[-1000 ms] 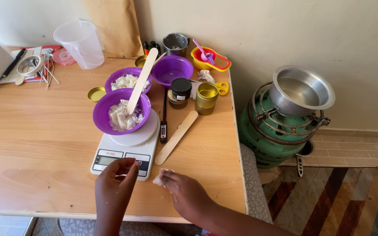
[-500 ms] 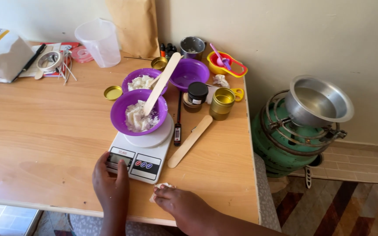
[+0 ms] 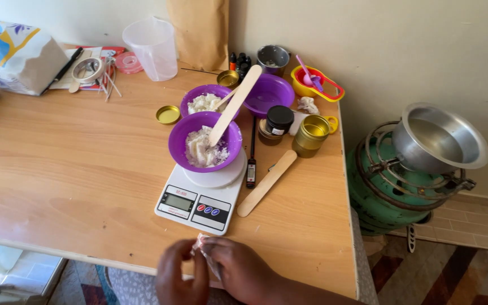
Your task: Wiping the inside of small metal jars with a cloth and placing them into a pot of water on a stove to clean them.
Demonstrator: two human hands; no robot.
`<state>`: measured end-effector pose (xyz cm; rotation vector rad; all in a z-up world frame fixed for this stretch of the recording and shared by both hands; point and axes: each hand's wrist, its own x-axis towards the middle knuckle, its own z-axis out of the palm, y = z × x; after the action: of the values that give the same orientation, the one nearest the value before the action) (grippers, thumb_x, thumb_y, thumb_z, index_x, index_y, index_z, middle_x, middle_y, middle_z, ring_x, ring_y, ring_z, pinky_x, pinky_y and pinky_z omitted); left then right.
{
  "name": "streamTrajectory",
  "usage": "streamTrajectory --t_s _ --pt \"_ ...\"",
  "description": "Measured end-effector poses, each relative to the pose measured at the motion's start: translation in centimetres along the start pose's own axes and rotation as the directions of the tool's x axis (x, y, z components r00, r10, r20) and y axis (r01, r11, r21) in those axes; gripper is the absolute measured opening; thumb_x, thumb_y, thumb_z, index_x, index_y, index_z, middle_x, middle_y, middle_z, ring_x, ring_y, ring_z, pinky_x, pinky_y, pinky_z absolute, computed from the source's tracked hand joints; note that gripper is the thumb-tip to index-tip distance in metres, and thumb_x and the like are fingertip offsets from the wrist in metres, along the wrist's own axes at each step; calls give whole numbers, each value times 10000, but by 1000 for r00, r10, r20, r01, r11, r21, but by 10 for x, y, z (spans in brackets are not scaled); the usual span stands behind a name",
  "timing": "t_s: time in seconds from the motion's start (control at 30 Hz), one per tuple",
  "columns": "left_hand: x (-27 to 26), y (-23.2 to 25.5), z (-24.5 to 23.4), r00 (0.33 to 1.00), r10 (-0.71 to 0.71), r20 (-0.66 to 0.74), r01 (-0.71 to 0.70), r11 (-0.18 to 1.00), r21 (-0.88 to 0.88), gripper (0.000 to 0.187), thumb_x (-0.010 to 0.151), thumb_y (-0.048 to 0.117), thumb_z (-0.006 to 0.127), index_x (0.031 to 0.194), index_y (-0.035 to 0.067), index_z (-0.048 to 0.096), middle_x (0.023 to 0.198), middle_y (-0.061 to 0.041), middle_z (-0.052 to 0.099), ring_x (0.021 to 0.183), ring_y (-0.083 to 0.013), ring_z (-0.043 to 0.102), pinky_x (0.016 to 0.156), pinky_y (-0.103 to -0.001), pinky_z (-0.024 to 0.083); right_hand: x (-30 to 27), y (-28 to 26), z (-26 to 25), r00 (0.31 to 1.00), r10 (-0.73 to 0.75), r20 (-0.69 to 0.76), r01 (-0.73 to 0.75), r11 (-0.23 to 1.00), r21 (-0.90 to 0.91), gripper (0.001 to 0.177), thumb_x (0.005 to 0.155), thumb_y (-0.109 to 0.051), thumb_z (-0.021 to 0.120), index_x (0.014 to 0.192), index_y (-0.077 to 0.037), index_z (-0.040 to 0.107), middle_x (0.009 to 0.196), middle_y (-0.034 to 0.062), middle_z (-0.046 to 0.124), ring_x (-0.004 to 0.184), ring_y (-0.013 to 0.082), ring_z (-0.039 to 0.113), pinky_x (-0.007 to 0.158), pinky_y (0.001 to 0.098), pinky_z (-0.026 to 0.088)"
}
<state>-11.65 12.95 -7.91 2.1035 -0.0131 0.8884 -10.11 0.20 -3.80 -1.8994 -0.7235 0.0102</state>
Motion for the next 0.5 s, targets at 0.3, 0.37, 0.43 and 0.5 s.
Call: streamTrajectory --t_s 0.3,0.37,0.43,0.5 --pt "-33 -19 -4 956 -80 284 60 995 79 521 724 315 716 1193 127 588 967 0 697 848 -174 656 805 -309 499 -6 15 2 972 145 184 -123 984 -128 571 752 85 545 1311 37 444 1403 164 404 1303 264 427 1082 331 329" --pt "-31 -36 -4 935 -71 349 39 994 98 511 744 266 675 1227 140 566 978 20 695 873 -208 626 828 -329 474 -1 14 4 975 153 159 -139 985 -100 582 732 57 643 1284 13 464 1332 149 443 1213 257 504 1008 319 402" --pt "-23 -43 -5 909 -62 412 16 993 114 509 765 217 633 1262 152 544 990 40 694 897 -241 595 852 -349 450 3 11 4 978 163 132 -154 985 -72 603 713 29 740 1257 -11 484 1260 135 482 1123 250 580 934 308 476" --pt "-11 -43 -9 919 0 395 -56 990 131 276 769 122 603 1031 144 687 985 -27 699 850 -268 583 779 -364 460 5 6 6 989 119 89 -97 970 -224 171 827 12 546 990 -37 558 984 107 580 896 253 590 768 332 485"
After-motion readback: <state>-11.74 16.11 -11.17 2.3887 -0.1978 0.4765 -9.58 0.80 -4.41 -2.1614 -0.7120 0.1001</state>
